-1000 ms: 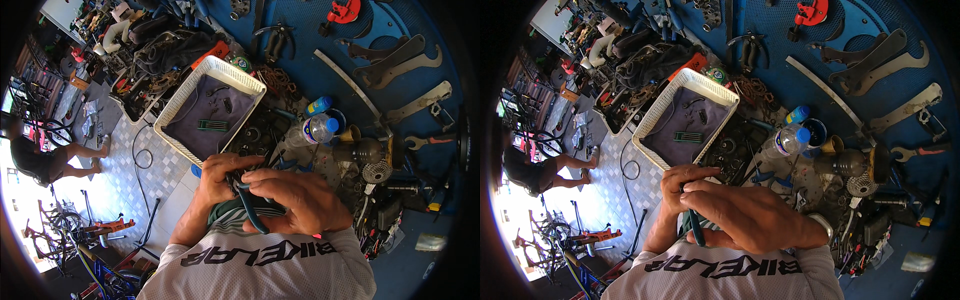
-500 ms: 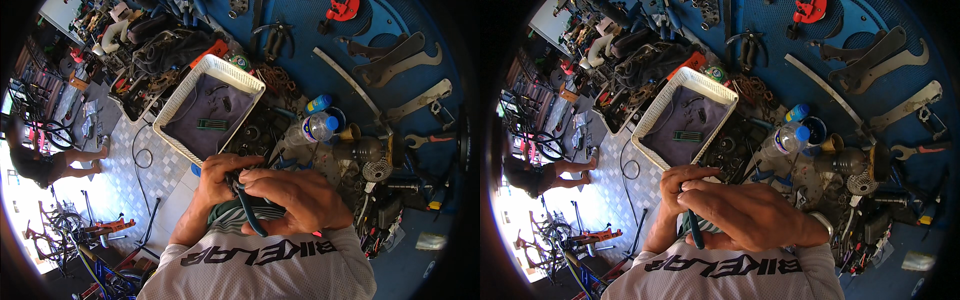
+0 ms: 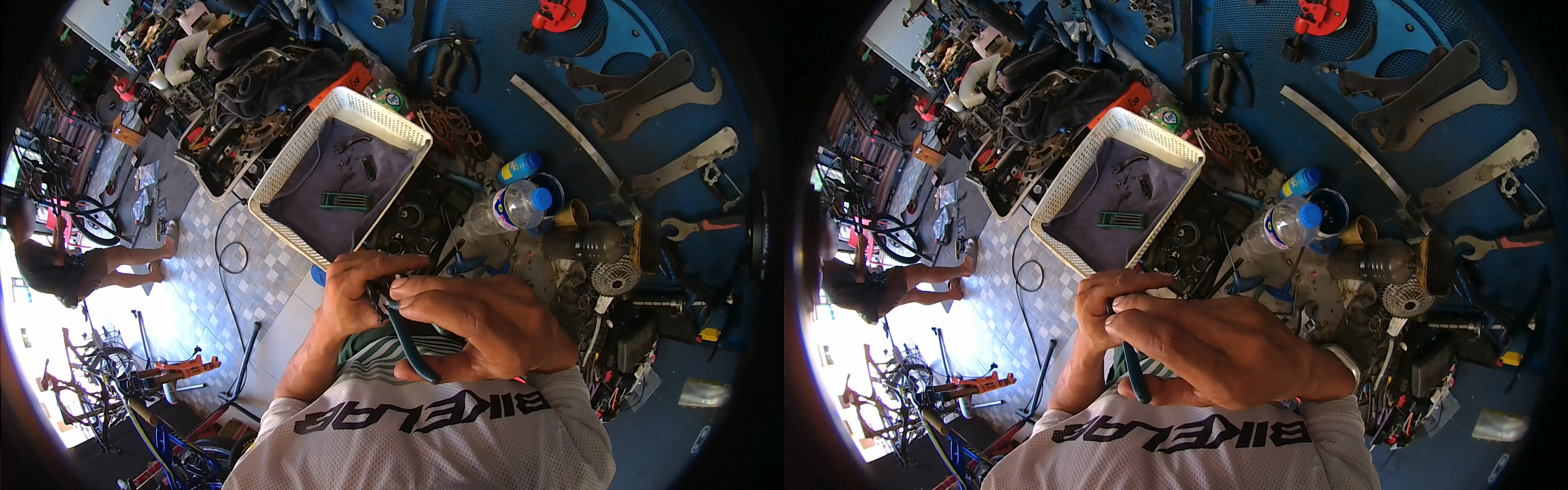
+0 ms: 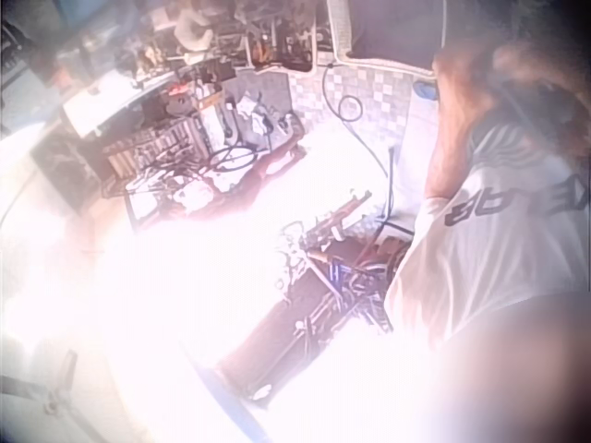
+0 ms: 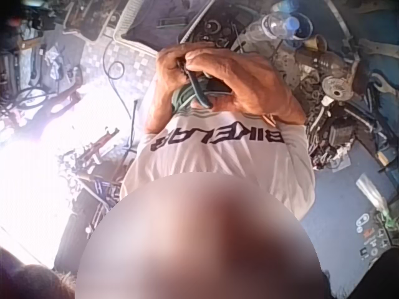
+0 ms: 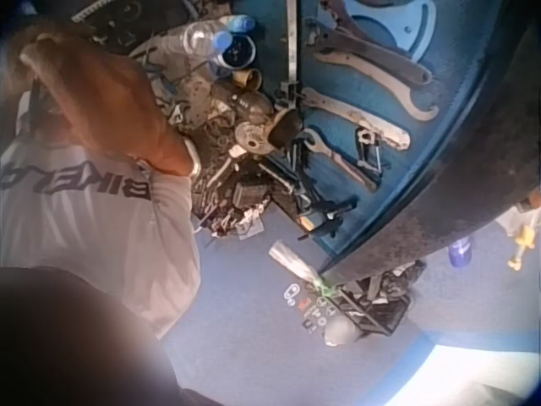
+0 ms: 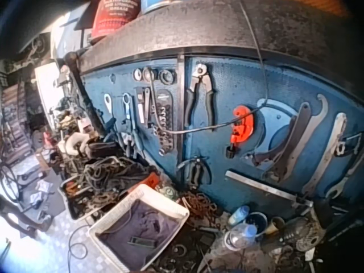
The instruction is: The person holds a bicycle brake cable and uses pliers to strip the cable end, then wraps the exposed strands with white tape. The person continues to adjust and secure the taped section with pliers throughout the clip.
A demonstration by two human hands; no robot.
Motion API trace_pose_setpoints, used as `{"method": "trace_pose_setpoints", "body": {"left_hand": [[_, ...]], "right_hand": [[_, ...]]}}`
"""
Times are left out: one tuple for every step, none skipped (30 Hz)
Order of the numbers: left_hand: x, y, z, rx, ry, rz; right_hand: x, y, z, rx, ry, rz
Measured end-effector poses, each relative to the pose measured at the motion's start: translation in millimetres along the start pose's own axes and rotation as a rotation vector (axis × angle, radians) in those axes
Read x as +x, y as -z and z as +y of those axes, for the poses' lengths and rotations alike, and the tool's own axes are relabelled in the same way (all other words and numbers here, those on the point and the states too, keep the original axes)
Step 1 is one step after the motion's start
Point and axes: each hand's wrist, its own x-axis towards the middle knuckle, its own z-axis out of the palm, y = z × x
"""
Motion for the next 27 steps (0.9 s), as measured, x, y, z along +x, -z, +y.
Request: {"method": "trace_pose_setpoints", "body": {"left_hand": [[0, 0, 0, 0.001, -0.002, 0.000], [0, 0, 0, -0.010, -0.001, 0.004], [1, 1, 0, 0.013, -0.002, -0.012], [1, 1, 0, 0.024, 0.001, -0.025], [1, 2, 1, 0.034, 0.004, -0.039], [1, 2, 1, 0.035, 0.004, -0.038], [2, 2, 2, 0.036, 0.003, -0.038], [2, 2, 2, 0.021, 0.012, -0.036], [2, 2, 3, 0.025, 0.014, -0.043], [2, 2, 3, 0.015, 0.027, -0.046], [1, 2, 3, 0.005, 0.040, -0.048], [1, 2, 3, -0.001, 0.026, -0.051], [2, 2, 2, -0.006, 0.011, -0.055], [2, 2, 2, -0.013, -0.003, -0.059], [2, 2, 1, -0.026, 0.013, -0.054], [2, 2, 1, -0.039, 0.029, -0.050], [2, 2, 1, -0.071, 0.041, -0.043], [2, 2, 2, -0.041, 0.040, -0.048], [2, 2, 3, -0.030, 0.034, -0.051], [2, 3, 3, -0.031, 0.024, -0.052], [1, 3, 5, 0.023, 0.016, -0.038], [0, 4, 8, 0.064, 0.003, -0.024], [0, 5, 8, 0.058, -0.002, -0.006], [-1, 6, 9, 0.090, -0.019, -0.016], [-1, 6, 8, 0.075, -0.027, -0.022], [-1, 7, 8, 0.014, -0.017, -0.009], [-1, 7, 7, 0.049, -0.033, -0.025]], "right_hand": [[0, 0, 0, 0.010, 0.007, 0.012], [1, 0, 0, 0.018, 0.006, 0.017], [1, 0, 0, 0.020, -0.004, 0.017], [1, 0, 0, 0.033, 0.004, 0.023], [1, 0, 0, 0.041, 0.002, 0.024], [0, 0, 1, 0.047, -0.008, 0.023], [0, 0, 1, 0.049, 0.004, 0.022], [-1, 0, 1, 0.047, 0.008, 0.019], [-1, 0, 2, 0.041, 0.002, 0.010], [-1, 1, 2, 0.062, 0.011, 0.014], [-2, 1, 2, 0.079, 0.010, 0.010], [-2, 2, 2, 0.093, 0.000, 0.004], [-1, 2, 2, 0.105, 0.002, 0.001], [-1, 3, 2, 0.114, -0.007, -0.002], [0, 3, 3, 0.121, -0.016, -0.005], [1, 3, 3, 0.120, -0.009, -0.003], [2, 4, 3, 0.119, -0.003, -0.002], [3, 4, 4, 0.125, -0.013, -0.014], [5, 5, 4, 0.121, 0.001, -0.006], [6, 5, 5, 0.124, -0.003, -0.010], [7, 5, 5, 0.127, -0.007, -0.014], [8, 6, 5, 0.122, -0.008, -0.010], [9, 6, 5, 0.115, -0.009, -0.005], [10, 6, 5, 0.109, -0.010, -0.001], [11, 5, 6, 0.113, 0.001, 0.013], [12, 5, 6, 0.116, 0.012, 0.028], [13, 5, 6, 0.128, -0.001, 0.027]]}}
